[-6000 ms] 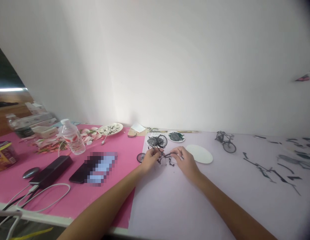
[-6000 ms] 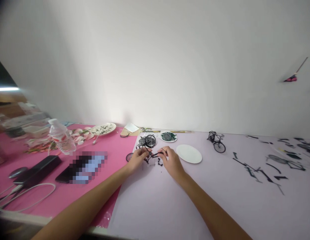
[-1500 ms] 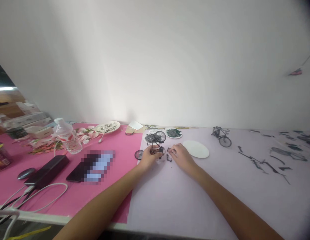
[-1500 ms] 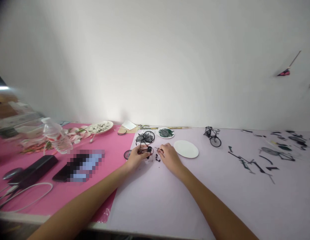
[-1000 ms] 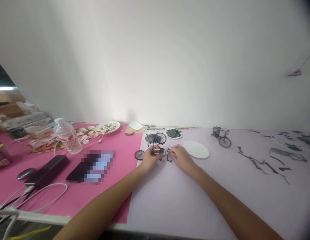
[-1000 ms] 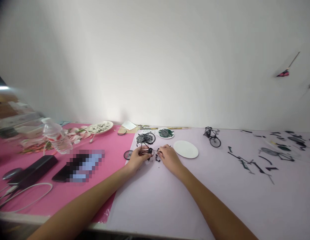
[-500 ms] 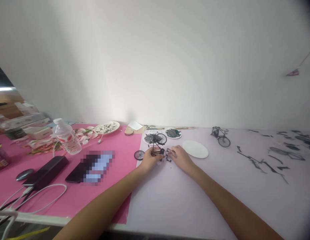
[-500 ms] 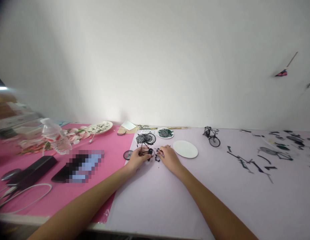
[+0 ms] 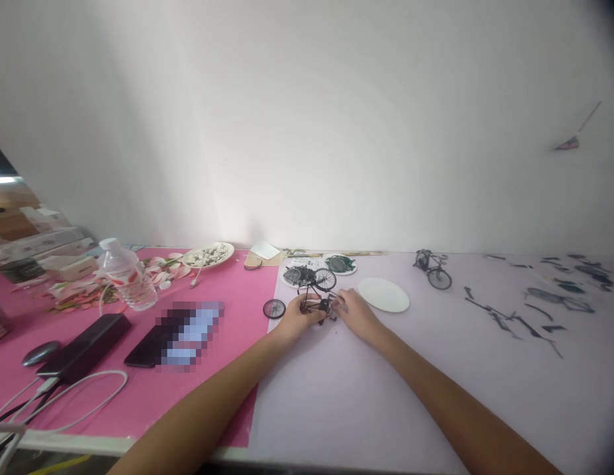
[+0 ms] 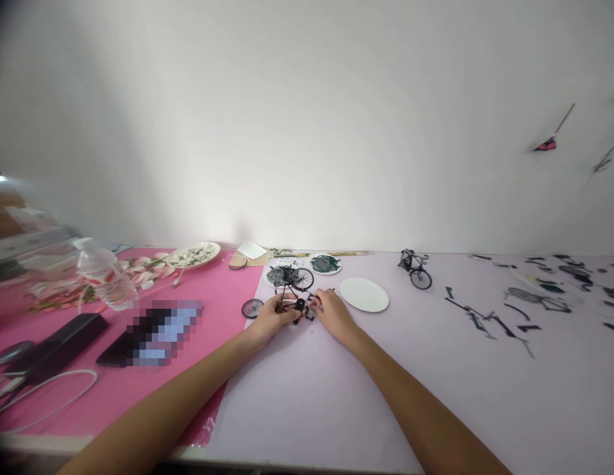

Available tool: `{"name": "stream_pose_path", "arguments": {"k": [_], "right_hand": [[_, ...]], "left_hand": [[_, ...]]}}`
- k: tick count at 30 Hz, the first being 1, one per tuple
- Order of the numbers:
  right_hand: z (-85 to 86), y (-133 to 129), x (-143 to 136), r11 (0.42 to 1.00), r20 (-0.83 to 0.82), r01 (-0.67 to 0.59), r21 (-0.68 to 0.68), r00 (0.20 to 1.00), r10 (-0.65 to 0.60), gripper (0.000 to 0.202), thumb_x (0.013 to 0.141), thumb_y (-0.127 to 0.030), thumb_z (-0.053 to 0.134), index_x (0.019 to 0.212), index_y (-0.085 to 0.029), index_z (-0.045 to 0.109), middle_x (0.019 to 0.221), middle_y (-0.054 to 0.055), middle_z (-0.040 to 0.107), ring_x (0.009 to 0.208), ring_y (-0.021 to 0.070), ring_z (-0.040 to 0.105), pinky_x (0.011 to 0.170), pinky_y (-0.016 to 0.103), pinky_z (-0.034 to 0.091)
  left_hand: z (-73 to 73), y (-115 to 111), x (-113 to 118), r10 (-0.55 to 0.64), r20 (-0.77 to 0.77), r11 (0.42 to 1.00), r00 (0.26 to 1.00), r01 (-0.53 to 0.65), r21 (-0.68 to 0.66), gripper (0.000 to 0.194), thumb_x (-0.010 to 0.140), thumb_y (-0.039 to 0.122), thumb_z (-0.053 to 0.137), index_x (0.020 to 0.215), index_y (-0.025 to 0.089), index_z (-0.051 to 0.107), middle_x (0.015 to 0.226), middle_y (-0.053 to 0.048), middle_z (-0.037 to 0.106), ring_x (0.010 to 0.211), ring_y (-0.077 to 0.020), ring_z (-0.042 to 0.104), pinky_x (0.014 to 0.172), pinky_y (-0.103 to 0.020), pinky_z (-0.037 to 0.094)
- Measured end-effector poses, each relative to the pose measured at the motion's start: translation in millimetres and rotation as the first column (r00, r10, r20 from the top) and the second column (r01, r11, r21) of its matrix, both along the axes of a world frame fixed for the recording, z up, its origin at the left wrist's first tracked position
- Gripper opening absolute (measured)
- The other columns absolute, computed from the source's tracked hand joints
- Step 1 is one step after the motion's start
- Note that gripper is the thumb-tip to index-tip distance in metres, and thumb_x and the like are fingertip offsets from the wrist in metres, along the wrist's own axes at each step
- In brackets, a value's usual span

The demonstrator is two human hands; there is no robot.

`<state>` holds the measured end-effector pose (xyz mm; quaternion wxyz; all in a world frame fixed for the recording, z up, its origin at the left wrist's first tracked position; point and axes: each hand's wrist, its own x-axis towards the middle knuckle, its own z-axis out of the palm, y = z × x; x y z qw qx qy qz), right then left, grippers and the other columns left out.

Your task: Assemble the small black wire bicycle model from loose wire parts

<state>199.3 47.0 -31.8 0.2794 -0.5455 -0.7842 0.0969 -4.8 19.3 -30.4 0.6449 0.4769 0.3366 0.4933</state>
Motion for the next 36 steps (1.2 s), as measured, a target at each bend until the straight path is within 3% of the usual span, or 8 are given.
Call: {"name": "stream_pose_path", "arguments": {"k": [11, 23, 29, 36], "right_hand": [[-2.9, 2, 2, 1.0, -0.012, 0.008, -0.026, 1.0, -0.008, 0.025, 0.081, -0.004, 0.054, 0.076, -0.023, 0.039, 0.086, 0.002, 0.063, 0.083, 0.0175, 0.056, 0.071, 0.025, 0.037], [7.6, -1, 7, 0.994, -0.124, -0.076, -0.078, 0.99, 0.066, 0.025, 0.08, -0.011, 0.055, 0.076, -0.024, 0.035, 0.086, 0.001, 0.07, 0.088, 0.0205, 0.06, 0.074, 0.028, 0.04], [18.4, -4, 9, 0.998, -0.063, 0.045, 0.035, 0.997, -0.043, 0.029, 0.085, -0.02, 0.061, 0.072, -0.024, 0.035, 0.088, 0.003, 0.068, 0.082, 0.0194, 0.06, 0.07, 0.027, 0.039], [21.7, -9, 3, 0.992, -0.039, 0.118, -0.039, 0.992, -0.12, 0.039, 0.08, -0.022, 0.07, 0.072, -0.023, 0.031, 0.082, -0.001, 0.072, 0.073, 0.0169, 0.063, 0.061, 0.025, 0.032]], "left_hand": [[-3.1, 2, 0, 0.009, -0.011, 1.0, 1.0, -0.009, -0.003, 0.056, 0.063, 0.023, 0.091, 0.109, 0.015, 0.06, 0.099, -0.013, 0.076, 0.079, -0.0187, 0.072, 0.074, -0.029, 0.053], [-0.2, 0, 1, 0.018, -0.033, 1.0, 0.999, -0.018, -0.009, 0.057, 0.063, 0.024, 0.091, 0.11, 0.015, 0.06, 0.098, -0.012, 0.076, 0.077, -0.0185, 0.071, 0.073, -0.029, 0.052], [2.2, -2, 1, 0.027, -0.031, 0.999, 0.999, -0.027, -0.021, 0.056, 0.062, 0.024, 0.091, 0.108, 0.015, 0.06, 0.096, -0.011, 0.076, 0.077, -0.0187, 0.071, 0.072, -0.029, 0.052], [-4.2, 2, 1, 0.014, -0.012, 1.0, 1.0, -0.014, -0.009, 0.054, 0.065, 0.021, 0.089, 0.11, 0.014, 0.06, 0.098, -0.012, 0.076, 0.082, -0.0207, 0.074, 0.071, -0.029, 0.054]]}}
